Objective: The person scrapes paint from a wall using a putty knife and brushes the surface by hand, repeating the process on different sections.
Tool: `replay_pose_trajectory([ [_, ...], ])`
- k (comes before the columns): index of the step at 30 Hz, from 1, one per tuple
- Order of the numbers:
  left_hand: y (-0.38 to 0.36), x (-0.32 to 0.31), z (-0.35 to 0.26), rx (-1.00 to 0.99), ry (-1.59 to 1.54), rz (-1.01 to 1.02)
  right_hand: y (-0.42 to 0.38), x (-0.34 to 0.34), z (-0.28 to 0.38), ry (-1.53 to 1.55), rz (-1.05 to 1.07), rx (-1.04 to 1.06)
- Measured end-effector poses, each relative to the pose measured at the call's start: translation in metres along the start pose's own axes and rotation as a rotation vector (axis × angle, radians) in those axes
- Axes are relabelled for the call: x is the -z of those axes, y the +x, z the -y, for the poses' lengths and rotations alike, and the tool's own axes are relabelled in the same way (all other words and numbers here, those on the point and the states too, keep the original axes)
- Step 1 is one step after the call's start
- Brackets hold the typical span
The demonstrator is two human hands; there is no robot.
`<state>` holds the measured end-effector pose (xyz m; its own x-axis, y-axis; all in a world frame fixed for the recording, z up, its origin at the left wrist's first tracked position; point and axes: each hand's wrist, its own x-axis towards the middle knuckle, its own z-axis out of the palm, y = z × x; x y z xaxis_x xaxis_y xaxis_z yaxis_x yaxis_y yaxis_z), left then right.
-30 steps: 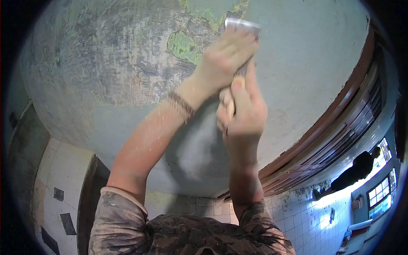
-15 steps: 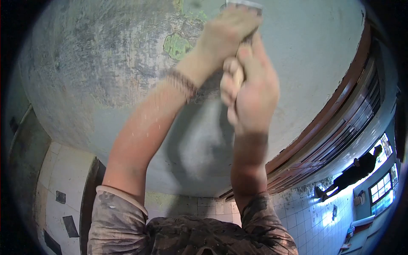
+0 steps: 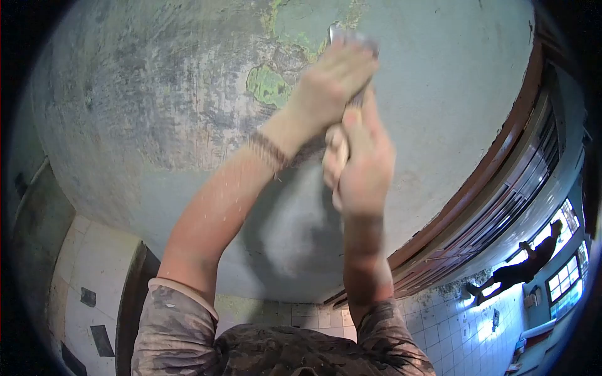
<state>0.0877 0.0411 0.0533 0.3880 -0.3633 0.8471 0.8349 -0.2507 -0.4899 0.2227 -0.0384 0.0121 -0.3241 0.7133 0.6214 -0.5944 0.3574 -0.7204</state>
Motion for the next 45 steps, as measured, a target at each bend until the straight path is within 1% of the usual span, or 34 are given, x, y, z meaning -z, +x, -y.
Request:
replay_pose_trajectory([
  [1, 0.013, -0.004, 0.009, -0.039, 0.002, -0.009, 0.01, -0.005, 0.01, -0.006, -0.023, 0.009],
  [2, 0.035, -0.003, 0.018, 0.019, -0.075, 0.015, 0.025, -0.016, 0.029, 0.0, -0.009, -0.019],
  [3, 0.047, 0.0, 0.021, 0.02, -0.076, 0.01, 0.033, -0.02, 0.04, -0.005, -0.009, -0.016],
  [5, 0.057, 0.006, 0.022, 0.168, -0.17, 0.139, 0.039, -0.023, 0.05, -0.041, 0.059, 0.026],
  [6, 0.047, 0.005, 0.017, 0.169, -0.172, 0.137, 0.029, -0.018, 0.041, -0.069, 0.046, 0.008],
  [8, 0.0, -0.001, -0.008, 0.084, -0.061, 0.003, -0.003, 0.002, 0.007, -0.065, 0.016, -0.018],
  [9, -0.009, 0.002, -0.017, 0.04, -0.001, -0.062, -0.012, 0.002, -0.002, -0.052, -0.01, -0.048],
  [10, -0.011, 0.001, -0.017, 0.064, -0.02, -0.018, -0.011, 0.001, -0.006, -0.049, -0.029, -0.006],
  [11, -0.004, -0.006, -0.004, 0.053, -0.02, -0.02, -0.002, 0.002, -0.004, -0.043, -0.027, 0.004],
  [13, 0.036, -0.007, 0.017, 0.105, -0.111, 0.054, 0.023, -0.018, 0.032, -0.063, -0.006, 0.053],
  [14, 0.043, -0.005, 0.016, 0.11, -0.11, 0.053, 0.035, -0.022, 0.042, -0.167, 0.014, 0.071],
  [15, 0.047, -0.002, 0.014, 0.166, -0.13, 0.075, 0.034, -0.018, 0.038, -0.168, 0.016, 0.066],
  [16, 0.047, 0.001, 0.012, 0.222, -0.148, 0.096, 0.03, -0.011, 0.03, -0.222, 0.057, 0.128],
  [17, 0.034, 0.002, 0.006, 0.225, -0.145, 0.097, 0.022, -0.005, 0.024, -0.277, 0.097, 0.192],
  [18, 0.01, 0.001, -0.005, 0.179, -0.085, 0.065, 0.003, -0.005, 0.019, -0.142, 0.023, 0.022],
  [19, -0.004, 0.002, -0.012, 0.128, -0.022, 0.032, 0.002, -0.001, 0.014, -0.142, 0.027, 0.023],
  [20, -0.011, -0.002, -0.012, 0.121, -0.034, 0.035, 0.003, 0.004, 0.008, -0.122, 0.02, 0.012],
  [21, 0.001, -0.004, -0.003, 0.111, -0.032, 0.036, 0.005, 0.007, 0.005, -0.099, 0.01, 0.005],
  [22, 0.021, -0.007, 0.01, 0.105, -0.042, 0.05, 0.014, -0.001, 0.019, -0.105, 0.023, 0.059],
  [24, 0.042, -0.01, 0.019, 0.108, -0.055, 0.065, 0.035, -0.017, 0.045, -0.13, 0.038, 0.057],
  [25, 0.049, -0.01, 0.021, 0.146, -0.097, 0.045, 0.041, -0.02, 0.052, -0.152, 0.062, 0.063],
  [26, 0.052, -0.008, 0.021, 0.187, -0.136, 0.027, 0.04, -0.016, 0.05, -0.247, 0.087, 0.106],
  [27, 0.041, -0.008, 0.016, 0.19, -0.135, 0.031, 0.031, -0.01, 0.041, -0.245, 0.087, 0.102],
  [29, 0.004, -0.011, -0.005, 0.126, -0.032, 0.0, 0.004, 0.003, 0.016, -0.098, 0.022, 0.043],
  [30, 0.001, -0.004, -0.015, 0.157, -0.031, 0.032, 0.001, 0.0, 0.009, -0.064, -0.034, 0.017],
  [33, 0.03, -0.008, 0.005, 0.177, -0.119, 0.066, 0.021, -0.004, 0.036, -0.149, 0.042, 0.038],
  [34, 0.039, -0.011, 0.011, 0.179, -0.122, 0.066, 0.029, -0.008, 0.043, -0.151, 0.038, 0.037],
  [36, 0.053, -0.013, 0.023, 0.141, -0.105, -0.002, 0.04, -0.015, 0.05, -0.176, 0.076, 0.071],
  [37, 0.044, -0.013, 0.018, 0.14, -0.097, -0.006, 0.033, -0.012, 0.046, -0.177, 0.085, 0.072],
  [39, 0.01, -0.01, -0.008, 0.144, -0.035, -0.013, 0.003, 0.005, 0.026, -0.144, 0.055, -0.008],
  [40, 0.003, -0.006, -0.017, 0.157, -0.048, -0.009, -0.003, 0.005, 0.018, -0.065, 0.013, -0.019],
  [41, 0.005, -0.009, -0.013, 0.153, -0.045, -0.012, 0.001, 0.004, 0.021, -0.064, 0.016, -0.015],
  [44, 0.031, -0.015, 0.003, 0.156, -0.153, -0.046, 0.023, -0.007, 0.046, -0.244, 0.08, 0.117],
  [45, 0.038, -0.015, 0.009, 0.162, -0.167, -0.048, 0.024, -0.006, 0.044, -0.246, 0.073, 0.11],
])
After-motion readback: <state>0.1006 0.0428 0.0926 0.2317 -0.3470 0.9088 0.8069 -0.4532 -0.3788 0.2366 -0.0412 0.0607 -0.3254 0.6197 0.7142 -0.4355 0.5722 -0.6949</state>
